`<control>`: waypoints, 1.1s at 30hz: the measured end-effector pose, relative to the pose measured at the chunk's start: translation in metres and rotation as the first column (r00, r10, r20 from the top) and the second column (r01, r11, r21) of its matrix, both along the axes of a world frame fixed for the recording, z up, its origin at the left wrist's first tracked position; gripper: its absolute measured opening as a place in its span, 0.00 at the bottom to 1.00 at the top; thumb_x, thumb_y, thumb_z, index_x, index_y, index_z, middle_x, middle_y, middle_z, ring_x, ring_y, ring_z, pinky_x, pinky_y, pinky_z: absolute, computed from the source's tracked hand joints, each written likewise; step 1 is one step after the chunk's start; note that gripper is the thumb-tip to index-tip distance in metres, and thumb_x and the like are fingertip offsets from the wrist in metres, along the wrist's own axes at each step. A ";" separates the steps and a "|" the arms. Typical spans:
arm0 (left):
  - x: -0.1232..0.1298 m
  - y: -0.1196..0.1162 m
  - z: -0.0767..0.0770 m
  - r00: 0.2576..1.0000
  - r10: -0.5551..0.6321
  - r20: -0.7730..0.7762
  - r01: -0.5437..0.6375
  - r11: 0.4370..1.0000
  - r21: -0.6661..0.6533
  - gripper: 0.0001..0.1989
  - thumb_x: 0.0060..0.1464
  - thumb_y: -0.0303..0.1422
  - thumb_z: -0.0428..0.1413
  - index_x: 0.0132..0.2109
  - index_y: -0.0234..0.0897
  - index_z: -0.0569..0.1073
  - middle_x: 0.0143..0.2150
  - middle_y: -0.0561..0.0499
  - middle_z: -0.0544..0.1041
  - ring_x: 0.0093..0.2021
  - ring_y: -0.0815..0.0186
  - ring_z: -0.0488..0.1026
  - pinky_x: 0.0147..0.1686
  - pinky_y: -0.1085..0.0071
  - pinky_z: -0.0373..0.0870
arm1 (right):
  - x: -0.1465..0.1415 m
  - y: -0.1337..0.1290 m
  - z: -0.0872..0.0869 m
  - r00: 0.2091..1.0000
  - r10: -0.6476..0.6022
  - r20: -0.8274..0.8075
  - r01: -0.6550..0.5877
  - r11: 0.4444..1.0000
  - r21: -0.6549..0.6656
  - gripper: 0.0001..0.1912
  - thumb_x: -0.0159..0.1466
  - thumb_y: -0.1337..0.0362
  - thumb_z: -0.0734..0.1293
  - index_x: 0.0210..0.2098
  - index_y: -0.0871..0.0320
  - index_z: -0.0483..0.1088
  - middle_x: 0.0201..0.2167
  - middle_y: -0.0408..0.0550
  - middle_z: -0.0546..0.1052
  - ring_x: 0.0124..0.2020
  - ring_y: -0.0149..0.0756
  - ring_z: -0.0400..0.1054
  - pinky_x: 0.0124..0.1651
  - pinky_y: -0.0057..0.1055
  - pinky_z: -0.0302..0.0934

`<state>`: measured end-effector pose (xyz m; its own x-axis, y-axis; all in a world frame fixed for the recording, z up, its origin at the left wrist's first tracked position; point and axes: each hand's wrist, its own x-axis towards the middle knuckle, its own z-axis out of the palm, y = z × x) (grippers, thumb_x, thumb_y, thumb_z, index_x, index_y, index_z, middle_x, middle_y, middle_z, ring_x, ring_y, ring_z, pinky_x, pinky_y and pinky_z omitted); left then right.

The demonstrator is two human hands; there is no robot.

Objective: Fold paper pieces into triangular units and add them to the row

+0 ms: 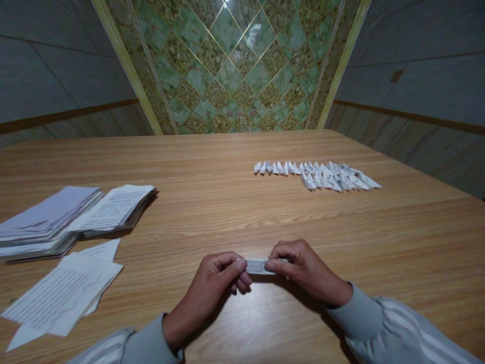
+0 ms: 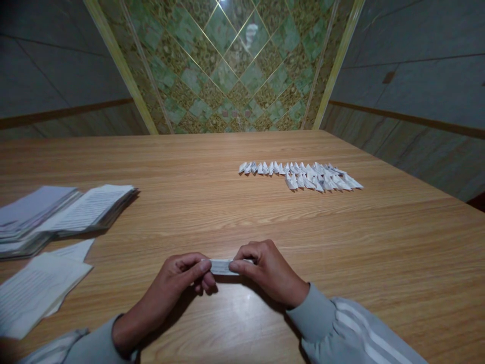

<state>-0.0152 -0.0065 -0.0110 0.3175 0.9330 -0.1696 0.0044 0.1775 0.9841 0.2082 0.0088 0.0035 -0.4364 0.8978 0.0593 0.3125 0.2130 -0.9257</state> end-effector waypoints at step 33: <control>-0.002 0.007 -0.009 0.989 0.150 -0.014 -0.149 0.987 0.058 0.23 0.56 0.49 0.60 0.43 0.31 0.80 0.29 0.45 0.80 0.29 0.64 0.75 0.25 0.73 0.67 | 0.075 0.128 -0.013 0.437 -0.854 0.281 0.827 0.505 0.248 0.14 0.64 0.57 0.67 0.37 0.61 0.80 0.37 0.56 0.82 0.44 0.49 0.74 0.42 0.35 0.64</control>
